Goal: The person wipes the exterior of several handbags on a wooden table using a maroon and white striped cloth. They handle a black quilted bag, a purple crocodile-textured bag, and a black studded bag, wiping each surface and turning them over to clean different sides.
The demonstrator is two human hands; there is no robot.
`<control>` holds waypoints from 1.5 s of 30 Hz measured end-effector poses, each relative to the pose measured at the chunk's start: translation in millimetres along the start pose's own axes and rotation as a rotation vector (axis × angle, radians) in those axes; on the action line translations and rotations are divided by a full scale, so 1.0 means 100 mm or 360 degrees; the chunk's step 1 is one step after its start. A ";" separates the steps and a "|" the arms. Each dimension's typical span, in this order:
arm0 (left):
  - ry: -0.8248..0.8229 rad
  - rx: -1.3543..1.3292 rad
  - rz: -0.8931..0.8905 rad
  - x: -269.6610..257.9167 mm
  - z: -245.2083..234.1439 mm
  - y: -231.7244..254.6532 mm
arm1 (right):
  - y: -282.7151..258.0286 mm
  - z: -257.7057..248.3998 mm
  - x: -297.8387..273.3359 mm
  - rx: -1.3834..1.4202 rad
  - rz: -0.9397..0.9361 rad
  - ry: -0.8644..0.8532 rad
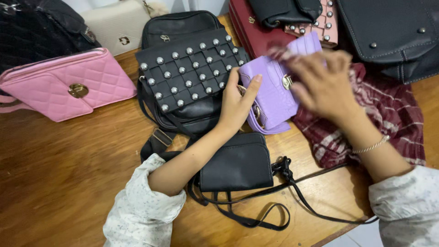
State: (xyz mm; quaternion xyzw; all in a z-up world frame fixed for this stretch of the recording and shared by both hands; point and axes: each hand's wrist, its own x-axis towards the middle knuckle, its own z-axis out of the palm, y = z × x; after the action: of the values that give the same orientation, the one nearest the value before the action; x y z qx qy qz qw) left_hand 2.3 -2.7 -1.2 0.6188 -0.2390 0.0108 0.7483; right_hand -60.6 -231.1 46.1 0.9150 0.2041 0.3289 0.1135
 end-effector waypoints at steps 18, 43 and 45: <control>0.0048 0.0097 0.0049 -0.01 0.02 0.02 | -0.09 0.07 -0.09 0.0398 0.0149 0.0387; -0.0091 0.0257 0.0050 -0.03 -0.01 -0.10 | -0.72 -0.37 0.32 0.0835 -0.0074 0.0098; -0.0092 0.0246 0.0038 -0.03 0.00 -0.09 | -0.63 -0.35 0.42 0.0679 0.0032 0.0152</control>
State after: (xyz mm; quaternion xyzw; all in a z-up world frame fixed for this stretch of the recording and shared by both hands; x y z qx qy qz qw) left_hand 2.5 -3.7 -11.1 0.6719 -0.2663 0.0202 0.6908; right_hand -73.1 -153.5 74.4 0.9036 0.2651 0.3225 -0.0957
